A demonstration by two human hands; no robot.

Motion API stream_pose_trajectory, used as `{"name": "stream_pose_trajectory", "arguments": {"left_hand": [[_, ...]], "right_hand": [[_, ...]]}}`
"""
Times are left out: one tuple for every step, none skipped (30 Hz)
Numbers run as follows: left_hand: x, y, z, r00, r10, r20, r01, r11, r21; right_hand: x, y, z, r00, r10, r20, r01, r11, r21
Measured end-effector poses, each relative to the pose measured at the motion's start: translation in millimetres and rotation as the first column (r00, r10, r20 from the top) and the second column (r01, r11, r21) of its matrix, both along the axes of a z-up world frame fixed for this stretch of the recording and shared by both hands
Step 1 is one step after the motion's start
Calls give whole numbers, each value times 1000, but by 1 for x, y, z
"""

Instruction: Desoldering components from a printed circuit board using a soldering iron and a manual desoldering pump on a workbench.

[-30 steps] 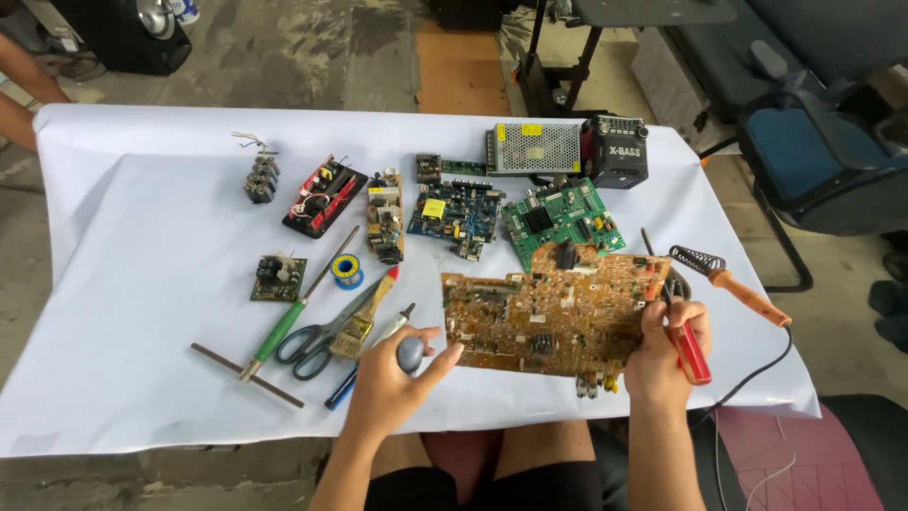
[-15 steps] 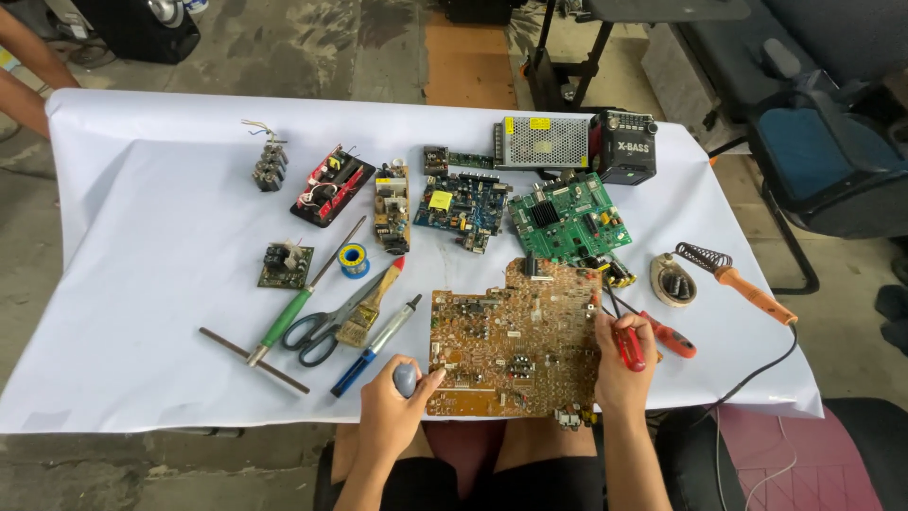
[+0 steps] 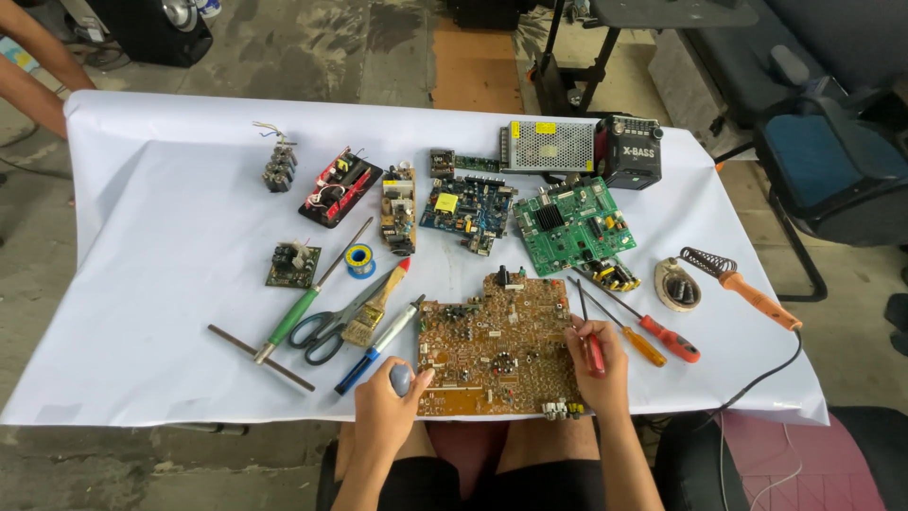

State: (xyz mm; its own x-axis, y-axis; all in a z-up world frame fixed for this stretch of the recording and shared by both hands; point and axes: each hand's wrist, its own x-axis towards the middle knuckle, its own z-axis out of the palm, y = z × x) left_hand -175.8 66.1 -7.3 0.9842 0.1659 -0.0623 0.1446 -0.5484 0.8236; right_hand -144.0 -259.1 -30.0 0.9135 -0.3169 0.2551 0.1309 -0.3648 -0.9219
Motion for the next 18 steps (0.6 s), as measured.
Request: {"name": "stream_pose_trajectory", "arguments": {"left_hand": [[2, -1, 0, 1000, -2, -2, 2, 1000, 1], [4, -1, 1, 1000, 14, -11, -14, 1000, 12], [7, -2, 1, 999, 30, -18, -30, 999, 24], [8, -3, 1, 999, 29, -19, -29, 999, 25], [9, -3, 1, 1000, 28, 6, -28, 999, 28], [9, -3, 2, 999, 26, 30, -27, 999, 32], [10, -3, -3, 999, 28, 34, -29, 999, 35], [11, -3, -7, 998, 24, 55, -28, 996, 85], [11, -3, -12, 997, 20, 74, -29, 991, 133], [13, -2, -14, 997, 23, 77, -33, 990, 134], [14, -1, -16, 996, 37, 79, -54, 975, 217], [15, 0, -19, 995, 52, 83, -74, 951, 300], [15, 4, -19, 995, 54, 80, -76, 951, 301], [15, 7, -20, 987, 81, 139, -125, 931, 344], [15, 10, -20, 975, 104, 198, -174, 907, 383], [12, 14, -16, 975, 105, 196, -175, 906, 385], [9, 18, -12, 930, 106, 352, -266, 856, 444], [6, 22, -8, 862, 89, 499, -362, 797, 483]], "right_hand": [[-1, 2, 4, 1000, -2, -2, 2, 1000, 1], [-2, 5, 7, 1000, 15, -13, -16, 1000, -24], [-2, 7, 11, 999, 32, -23, -33, 998, -48], [-4, 8, 13, 999, 31, -24, -32, 998, -47], [-5, 9, 15, 998, 63, -9, -63, 996, -57], [-6, 10, 17, 996, 95, 6, -94, 993, -66], [-7, 9, 19, 995, 97, 11, -96, 993, -64], [-8, 9, 20, 992, 126, -5, -126, 989, -77], [-10, 8, 21, 987, 156, -24, -158, 983, -92], [-11, 9, 23, 987, 160, -21, -161, 983, -91], [-12, 9, 25, 984, 177, 6, -176, 978, -109], [-13, 9, 26, 980, 196, 32, -190, 974, -127], [-13, 10, 26, 980, 198, 30, -193, 973, -125], [-13, 10, 27, 980, 197, 41, -192, 976, -107], [-13, 10, 27, 979, 195, 53, -190, 978, -88], [-14, 10, 26, 979, 196, 51, -191, 978, -86], [-15, 9, 26, 978, 197, 70, -192, 978, -77], [-16, 8, 25, 976, 198, 89, -192, 979, -69]]}}
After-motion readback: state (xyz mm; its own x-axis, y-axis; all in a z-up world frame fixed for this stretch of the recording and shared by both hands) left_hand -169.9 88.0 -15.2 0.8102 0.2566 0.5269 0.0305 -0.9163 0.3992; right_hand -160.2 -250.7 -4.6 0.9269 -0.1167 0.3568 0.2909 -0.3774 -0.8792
